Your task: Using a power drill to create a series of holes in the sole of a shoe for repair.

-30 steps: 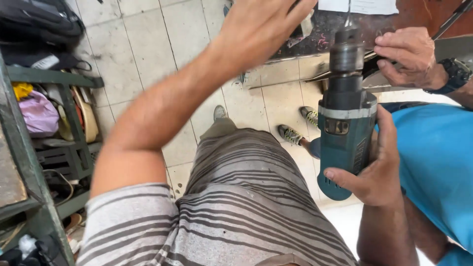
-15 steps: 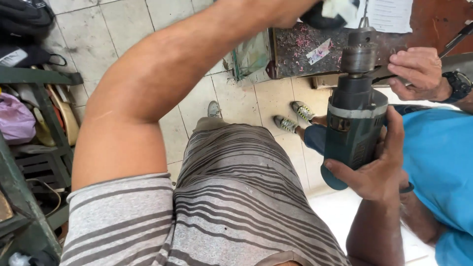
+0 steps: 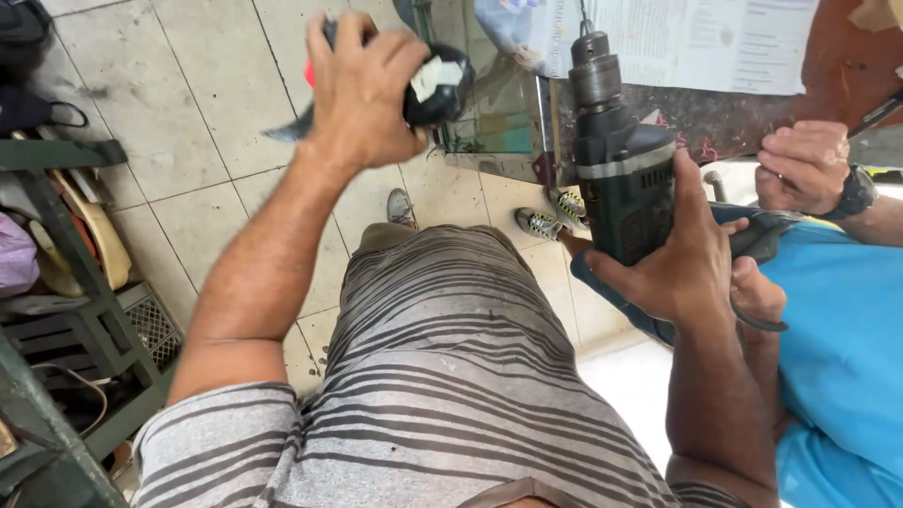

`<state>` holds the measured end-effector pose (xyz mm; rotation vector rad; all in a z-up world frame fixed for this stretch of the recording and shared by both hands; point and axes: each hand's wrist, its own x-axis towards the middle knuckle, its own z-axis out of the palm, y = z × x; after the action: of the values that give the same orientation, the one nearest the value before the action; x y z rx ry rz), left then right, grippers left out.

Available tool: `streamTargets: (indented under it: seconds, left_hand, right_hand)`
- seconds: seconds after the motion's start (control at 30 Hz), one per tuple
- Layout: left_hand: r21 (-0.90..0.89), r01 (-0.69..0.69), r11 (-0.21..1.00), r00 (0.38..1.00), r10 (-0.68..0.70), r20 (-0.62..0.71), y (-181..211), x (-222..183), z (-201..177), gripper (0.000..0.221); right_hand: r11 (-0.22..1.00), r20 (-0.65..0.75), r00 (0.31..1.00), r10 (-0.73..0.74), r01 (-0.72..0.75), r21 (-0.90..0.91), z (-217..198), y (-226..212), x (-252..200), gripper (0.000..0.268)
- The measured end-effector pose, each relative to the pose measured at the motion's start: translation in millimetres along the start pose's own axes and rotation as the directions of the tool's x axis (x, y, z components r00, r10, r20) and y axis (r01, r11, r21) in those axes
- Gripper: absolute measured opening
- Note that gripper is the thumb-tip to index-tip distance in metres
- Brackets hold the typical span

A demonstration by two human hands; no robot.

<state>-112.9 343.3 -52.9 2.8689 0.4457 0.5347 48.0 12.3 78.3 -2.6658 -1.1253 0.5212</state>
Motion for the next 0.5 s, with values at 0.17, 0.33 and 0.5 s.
streamTargets:
  seconds: [0.17, 0.33, 0.5]
  left_hand:
    - [-0.151, 0.019, 0.988, 0.999, -0.026, -0.043, 14.4, -13.4, 17.3, 0.084]
    - [-0.086, -0.064, 0.994, 0.98, 0.047, -0.194, 21.6, 31.2, -25.0, 0.067]
    - [0.065, -0.13, 0.989, 0.964, 0.141, -0.227, 19.2, 88.3, -42.2, 0.057]
  right_hand:
    - [0.996, -0.076, 0.997, -0.003, -0.004, -0.085, 15.5, -13.5, 7.0, 0.124]
    - [0.994, -0.174, 0.981, -0.086, 0.074, -0.075, 37.1, 14.0, -0.6, 0.123]
    - [0.996, -0.114, 0.992, 0.059, -0.05, 0.08, 37.4, 20.8, -4.8, 0.126]
